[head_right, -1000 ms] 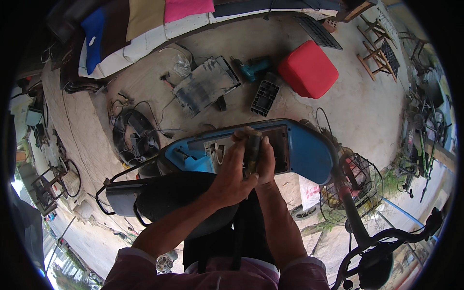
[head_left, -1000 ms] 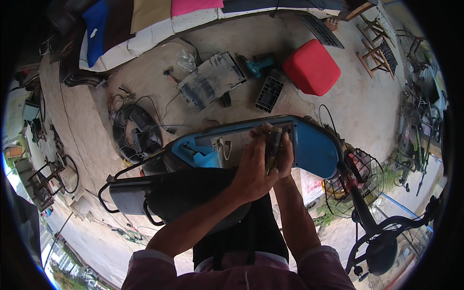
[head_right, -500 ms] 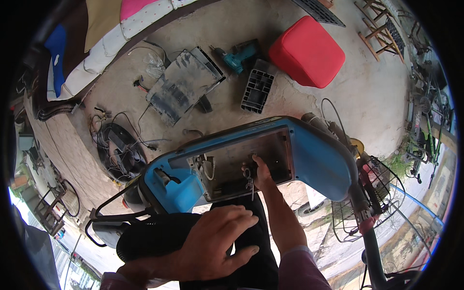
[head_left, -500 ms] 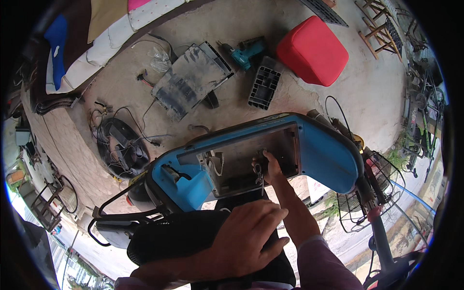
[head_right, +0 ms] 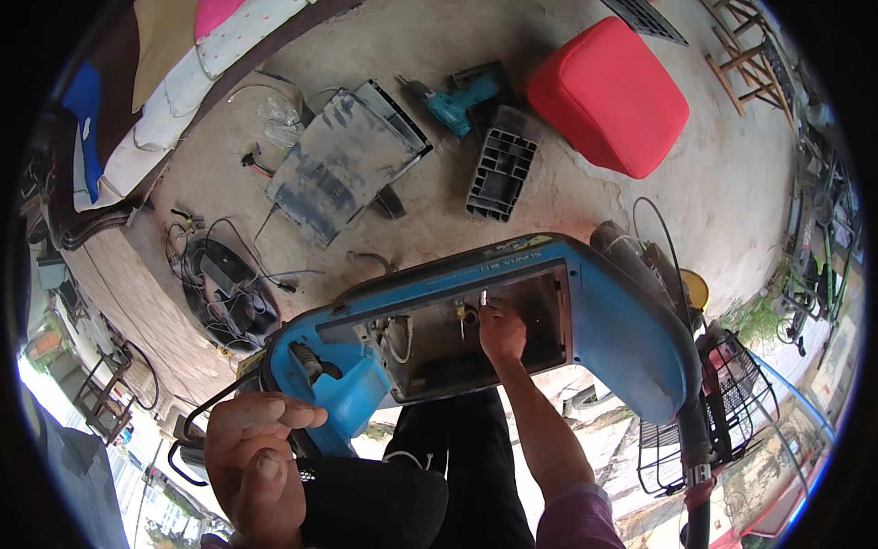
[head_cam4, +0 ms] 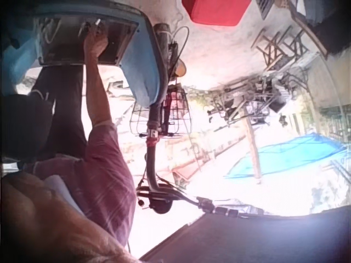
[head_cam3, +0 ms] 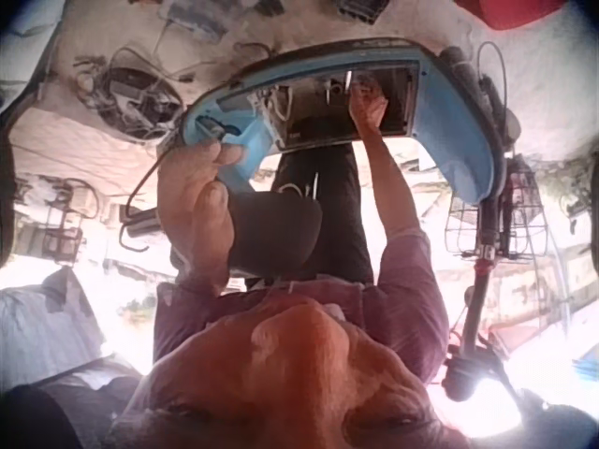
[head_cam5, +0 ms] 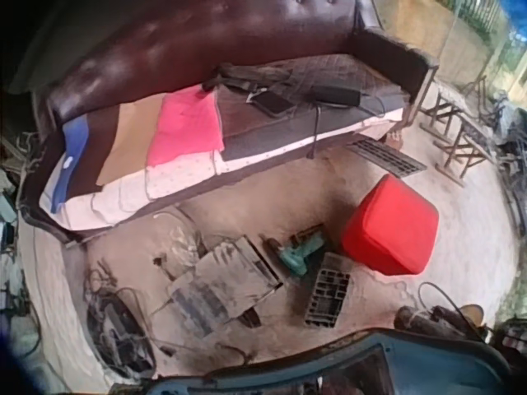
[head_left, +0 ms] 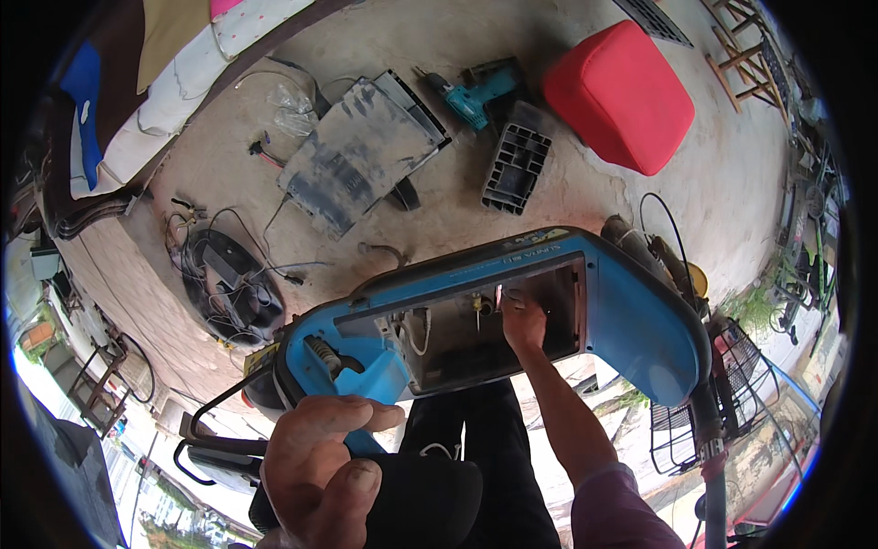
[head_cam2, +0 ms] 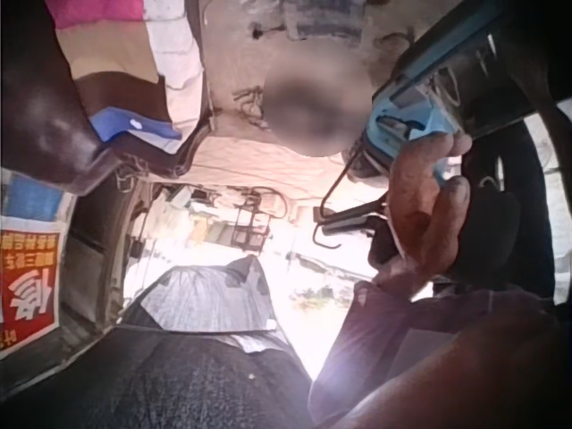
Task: The person works on the handlebar area of an electric bicycle. They use a cordless drill to remove screws from the handlebar stem, then remove a control unit and begin stripping and twisting wires.
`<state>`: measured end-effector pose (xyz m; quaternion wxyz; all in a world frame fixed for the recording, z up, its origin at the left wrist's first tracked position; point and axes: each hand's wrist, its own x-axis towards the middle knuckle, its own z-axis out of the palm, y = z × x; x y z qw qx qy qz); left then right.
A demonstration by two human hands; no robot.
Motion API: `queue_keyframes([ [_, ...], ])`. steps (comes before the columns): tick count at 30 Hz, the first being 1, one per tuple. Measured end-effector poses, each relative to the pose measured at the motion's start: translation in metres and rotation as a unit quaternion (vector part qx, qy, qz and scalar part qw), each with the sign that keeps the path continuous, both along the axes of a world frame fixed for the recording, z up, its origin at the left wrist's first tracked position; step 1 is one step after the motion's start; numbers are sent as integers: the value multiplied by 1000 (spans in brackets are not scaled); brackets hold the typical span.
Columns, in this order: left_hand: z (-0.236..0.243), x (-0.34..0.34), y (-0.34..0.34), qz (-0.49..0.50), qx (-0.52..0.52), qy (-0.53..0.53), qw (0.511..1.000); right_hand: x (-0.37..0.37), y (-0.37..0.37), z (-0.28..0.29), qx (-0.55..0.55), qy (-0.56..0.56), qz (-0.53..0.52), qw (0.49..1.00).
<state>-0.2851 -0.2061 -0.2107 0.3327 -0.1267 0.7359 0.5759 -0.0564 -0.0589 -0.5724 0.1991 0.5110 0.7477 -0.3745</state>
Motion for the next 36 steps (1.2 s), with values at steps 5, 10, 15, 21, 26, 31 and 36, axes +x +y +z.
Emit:
queue_keyframes([
  [5,-7,-11,-11,-88,65,-42,993,-92,27,81,-123,279,-111,946],
  [10,-11,-14,-14,-79,73,-53,993,-209,73,-15,-321,283,-161,889],
  [15,-7,-27,-9,-135,3,-2,991,-269,115,-139,-74,154,97,981],
  [21,-16,-35,-15,-153,-20,-30,988,-293,124,-170,10,63,162,985],
  [26,-28,-39,-6,-171,-39,-29,984,-296,126,-234,71,85,181,977],
  [31,-38,-41,0,-169,-52,-35,984,-305,110,-205,89,40,135,986],
  [36,-43,-41,3,-174,-51,-36,983,-302,104,-214,109,15,116,987],
])
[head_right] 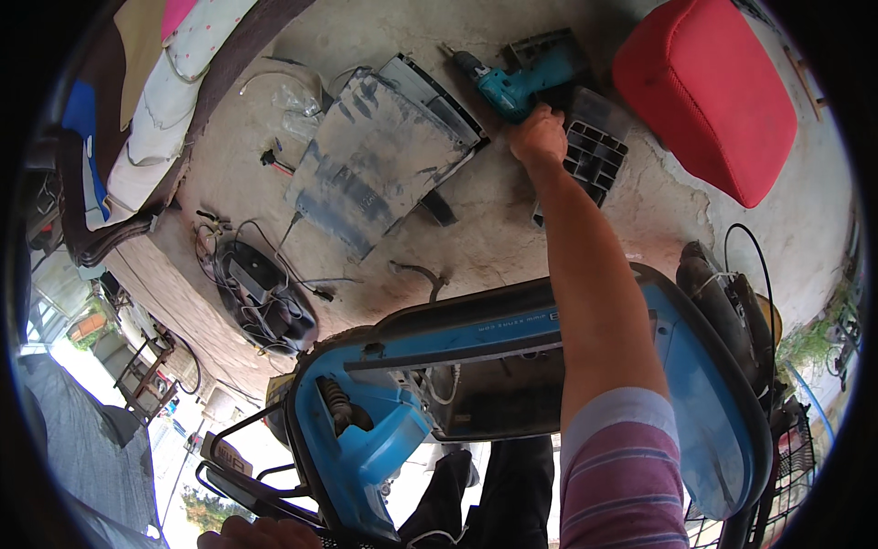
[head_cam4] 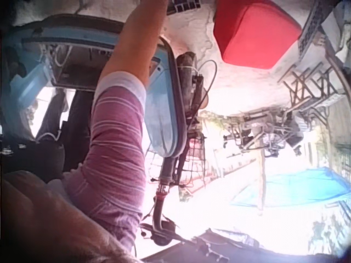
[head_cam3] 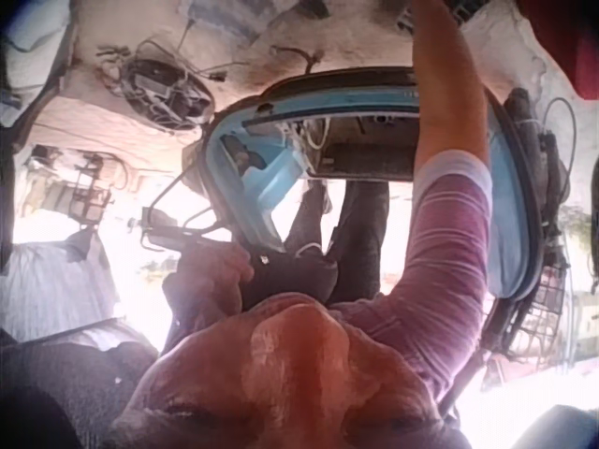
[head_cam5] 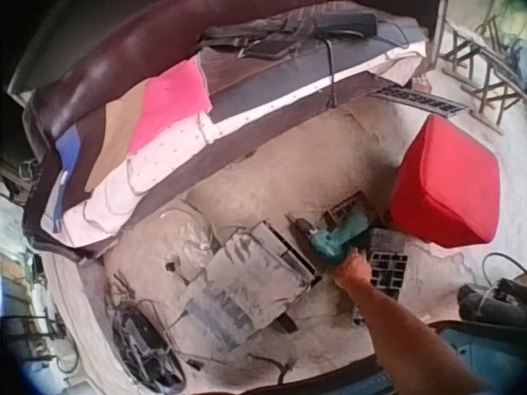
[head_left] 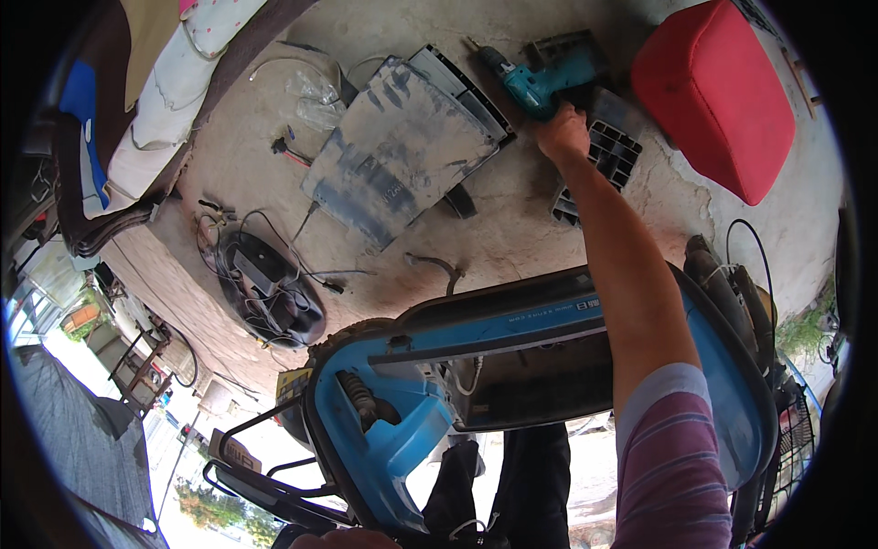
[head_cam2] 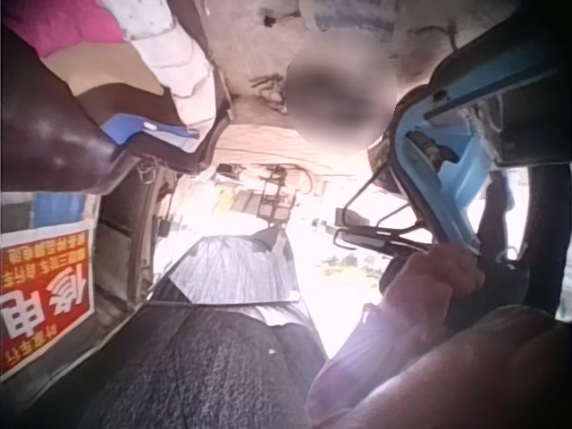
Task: The person works on the handlebar area of an electric bicycle. They use a cordless drill to remove screws from the handlebar stem, then remove a control unit and begin stripping and twisting wires.
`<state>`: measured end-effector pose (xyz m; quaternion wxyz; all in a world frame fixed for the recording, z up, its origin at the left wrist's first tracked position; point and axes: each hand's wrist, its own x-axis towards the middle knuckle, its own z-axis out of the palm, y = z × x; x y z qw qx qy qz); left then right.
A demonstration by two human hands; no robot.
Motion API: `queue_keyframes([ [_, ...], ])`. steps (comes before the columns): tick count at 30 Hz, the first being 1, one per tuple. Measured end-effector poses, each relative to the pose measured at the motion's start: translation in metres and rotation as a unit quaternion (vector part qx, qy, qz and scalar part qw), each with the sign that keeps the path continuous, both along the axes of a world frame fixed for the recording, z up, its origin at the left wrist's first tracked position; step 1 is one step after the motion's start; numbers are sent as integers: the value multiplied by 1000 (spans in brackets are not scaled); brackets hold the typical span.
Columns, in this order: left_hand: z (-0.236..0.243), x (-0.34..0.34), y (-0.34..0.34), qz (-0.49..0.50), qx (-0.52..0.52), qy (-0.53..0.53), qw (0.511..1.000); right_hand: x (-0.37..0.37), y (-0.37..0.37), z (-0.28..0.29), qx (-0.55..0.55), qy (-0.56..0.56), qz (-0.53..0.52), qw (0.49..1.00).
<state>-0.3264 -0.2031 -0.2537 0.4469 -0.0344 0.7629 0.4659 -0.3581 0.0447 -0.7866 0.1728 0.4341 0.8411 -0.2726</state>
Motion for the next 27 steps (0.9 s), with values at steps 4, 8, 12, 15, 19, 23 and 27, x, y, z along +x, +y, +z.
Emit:
queue_keyframes([
  [4,-2,1,5,-5,2,1,1000,3,-2,6,-33,-4,0,999],
  [8,-3,3,10,-10,14,7,1000,0,6,15,-123,79,-74,986],
  [12,-3,12,11,-23,45,23,998,-24,21,42,-229,145,-218,938],
  [15,-2,37,11,73,103,-23,992,-41,38,84,-326,157,-311,879],
  [19,-5,49,-1,4,110,-64,992,-28,40,151,-361,145,-335,858],
  [23,-4,58,-9,-34,134,8,990,10,27,239,-406,186,-377,811],
  [27,-9,64,-9,4,142,72,987,67,-3,355,-462,261,-380,758],
])
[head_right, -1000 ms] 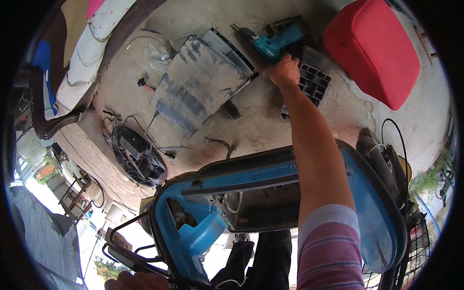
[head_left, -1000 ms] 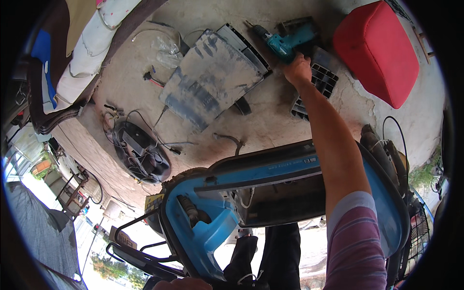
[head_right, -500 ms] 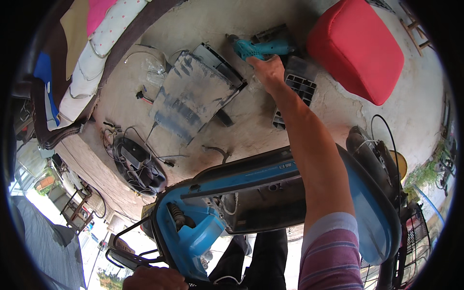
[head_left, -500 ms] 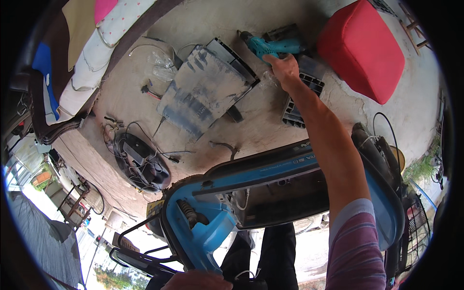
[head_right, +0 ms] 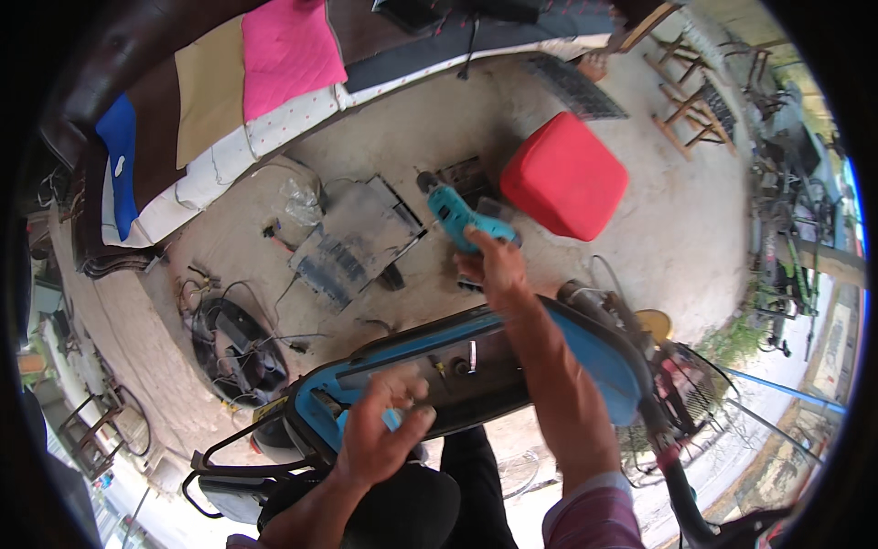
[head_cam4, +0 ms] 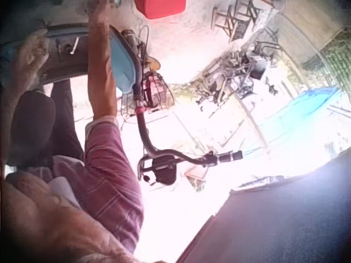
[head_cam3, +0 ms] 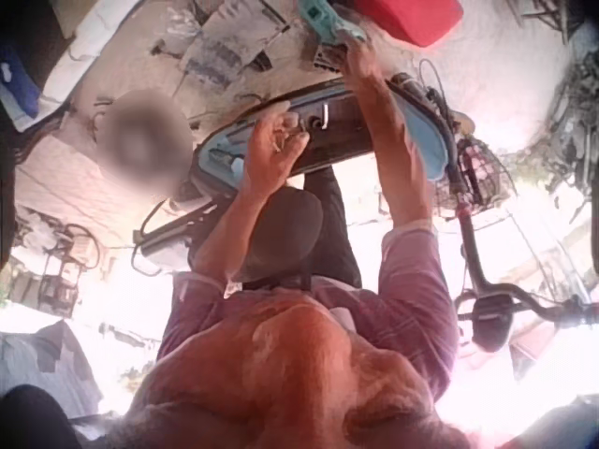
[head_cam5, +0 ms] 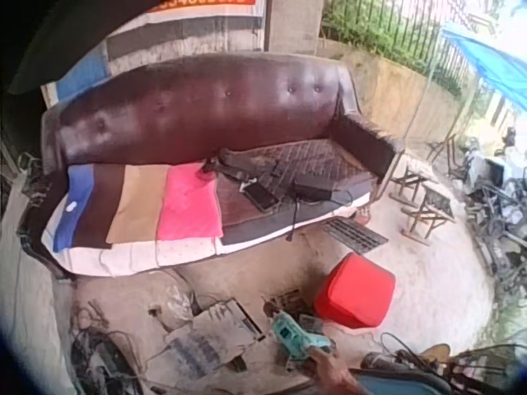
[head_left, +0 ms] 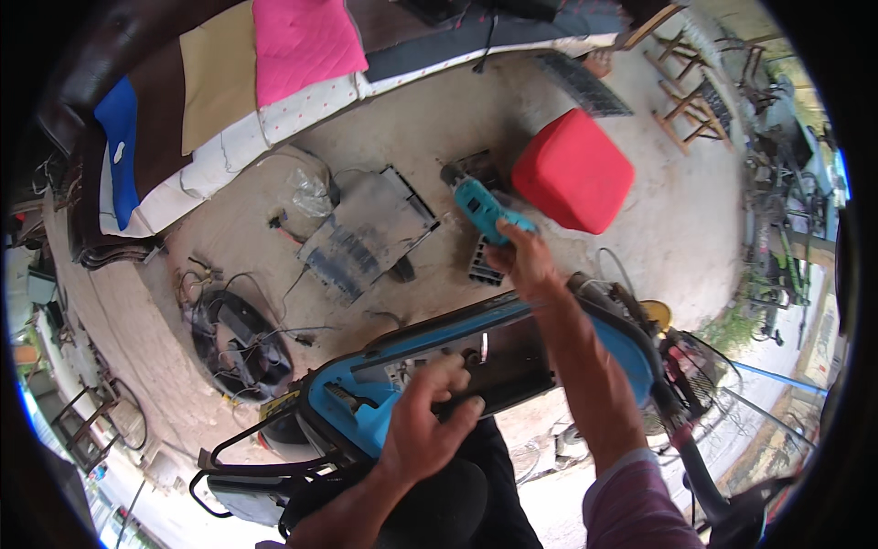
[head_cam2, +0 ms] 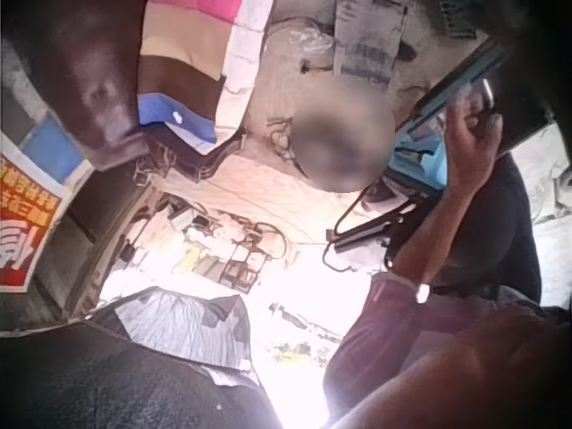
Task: The person works on the handlebar area of an electric bicycle. They use a cordless drill to remove screws from the handlebar stem, then remove a control unit and begin stripping and twisting wires.
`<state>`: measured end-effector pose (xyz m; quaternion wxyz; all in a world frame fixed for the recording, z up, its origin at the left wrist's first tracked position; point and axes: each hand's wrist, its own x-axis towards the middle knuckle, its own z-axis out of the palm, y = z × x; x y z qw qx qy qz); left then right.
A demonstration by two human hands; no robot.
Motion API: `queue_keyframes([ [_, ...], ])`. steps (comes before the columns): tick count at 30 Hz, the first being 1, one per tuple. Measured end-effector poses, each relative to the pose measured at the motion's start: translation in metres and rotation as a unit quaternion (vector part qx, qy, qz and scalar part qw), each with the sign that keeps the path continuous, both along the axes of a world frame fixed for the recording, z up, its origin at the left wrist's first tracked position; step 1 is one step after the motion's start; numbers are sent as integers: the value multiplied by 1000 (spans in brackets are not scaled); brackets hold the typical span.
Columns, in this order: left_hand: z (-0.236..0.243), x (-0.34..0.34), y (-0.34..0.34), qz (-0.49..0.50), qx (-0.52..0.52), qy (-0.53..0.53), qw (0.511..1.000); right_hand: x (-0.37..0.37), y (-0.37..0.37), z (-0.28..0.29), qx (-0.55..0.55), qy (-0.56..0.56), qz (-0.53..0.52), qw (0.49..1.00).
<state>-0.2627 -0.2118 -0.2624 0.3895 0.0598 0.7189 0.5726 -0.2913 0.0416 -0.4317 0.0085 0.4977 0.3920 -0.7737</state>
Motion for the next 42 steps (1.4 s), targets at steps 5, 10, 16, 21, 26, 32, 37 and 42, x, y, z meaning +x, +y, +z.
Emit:
queue_keyframes([
  [5,-7,-1,-11,73,114,14,991,64,-69,175,-25,68,-27,997],
  [10,12,-3,-10,56,210,140,966,109,-120,290,-97,201,28,974],
  [16,62,37,-14,-13,385,101,917,169,-165,348,-4,183,83,980],
  [21,59,45,-22,-163,392,-33,905,194,-180,366,23,123,88,988],
  [26,65,55,-17,-217,427,-115,870,206,-178,381,35,128,143,981],
  [32,91,62,-18,-157,477,-312,807,246,-161,381,101,85,294,947],
  [37,86,61,-16,-60,530,-342,774,270,-131,372,193,-18,459,867],
  [42,79,59,-7,-37,432,-299,850,298,-136,391,244,-39,524,815],
])
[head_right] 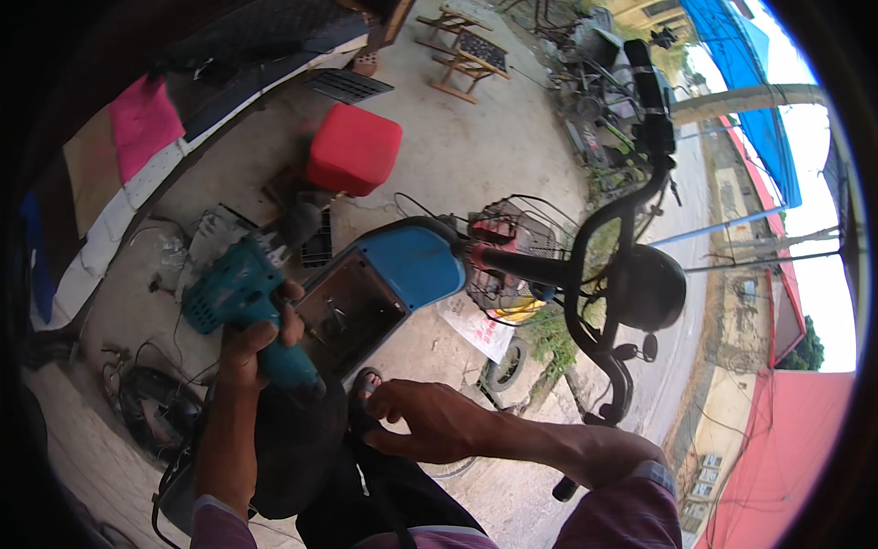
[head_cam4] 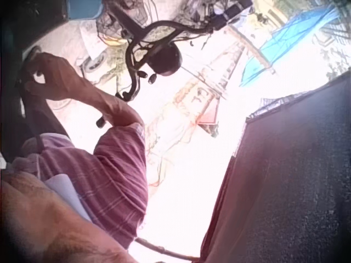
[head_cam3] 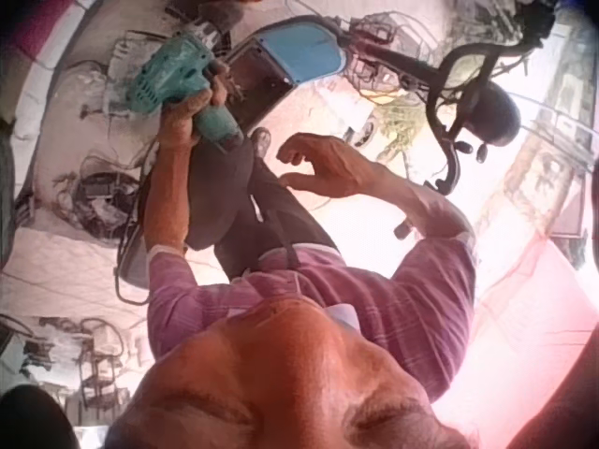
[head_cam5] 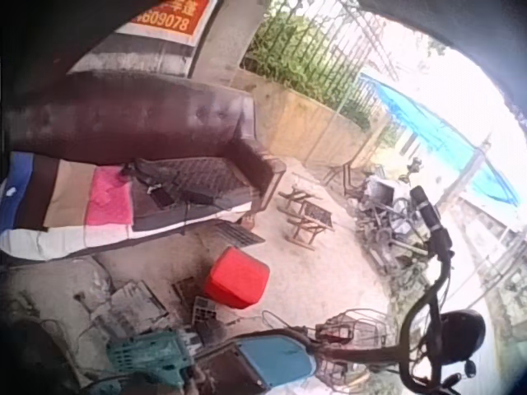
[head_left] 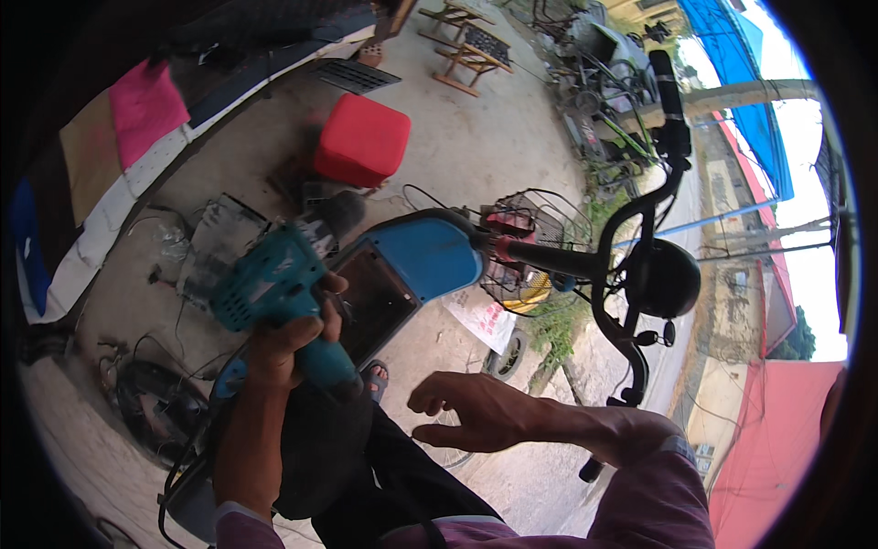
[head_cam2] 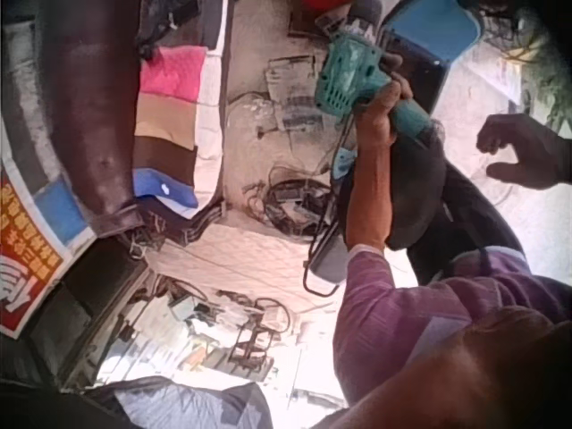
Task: The person works on the handlebar area of an electric bicycle. They use a cordless drill to remove screws from the handlebar stem, then remove a control unit and begin stripping and twisting wires.
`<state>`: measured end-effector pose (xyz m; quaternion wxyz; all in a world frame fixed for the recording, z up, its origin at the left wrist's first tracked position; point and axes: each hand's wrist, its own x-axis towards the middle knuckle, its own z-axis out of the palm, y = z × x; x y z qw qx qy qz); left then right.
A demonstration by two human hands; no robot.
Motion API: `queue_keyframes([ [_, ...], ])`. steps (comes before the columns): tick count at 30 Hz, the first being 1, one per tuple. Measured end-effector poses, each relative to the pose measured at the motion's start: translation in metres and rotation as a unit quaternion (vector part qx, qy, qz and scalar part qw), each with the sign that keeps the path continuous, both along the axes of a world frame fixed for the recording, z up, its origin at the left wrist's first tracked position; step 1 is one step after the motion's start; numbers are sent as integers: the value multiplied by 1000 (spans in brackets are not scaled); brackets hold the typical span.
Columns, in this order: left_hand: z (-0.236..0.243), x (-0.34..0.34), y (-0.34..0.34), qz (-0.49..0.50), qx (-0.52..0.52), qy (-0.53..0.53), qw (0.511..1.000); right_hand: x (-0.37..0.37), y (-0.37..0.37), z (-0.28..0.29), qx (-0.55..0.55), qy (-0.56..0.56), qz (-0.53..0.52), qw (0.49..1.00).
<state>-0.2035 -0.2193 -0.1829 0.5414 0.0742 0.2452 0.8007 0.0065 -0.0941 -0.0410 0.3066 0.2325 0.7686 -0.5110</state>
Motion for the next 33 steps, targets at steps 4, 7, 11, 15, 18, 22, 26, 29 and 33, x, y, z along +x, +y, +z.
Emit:
queue_keyframes([
  [4,-3,-4,5,-18,-22,-15,999,3,13,26,-23,34,60,997],
  [7,-2,-9,6,-22,-22,-13,999,2,19,26,10,38,92,995],
  [11,-2,-10,2,-19,-18,-15,1000,4,19,20,33,30,142,989],
  [15,-14,-16,0,-58,7,-14,998,-1,22,17,74,40,161,983],
  [18,-10,-13,3,-60,-9,-12,998,-6,26,18,147,87,180,969],
  [22,-14,-10,4,-68,-12,-50,996,-1,32,12,209,148,208,944],
  [26,-19,-8,0,-79,-25,-51,995,12,30,10,254,182,235,920],
  [29,-45,-9,-4,-97,10,13,995,15,31,20,276,190,245,910],
  [33,5,25,29,-49,-30,1,998,20,26,43,263,237,262,898],
])
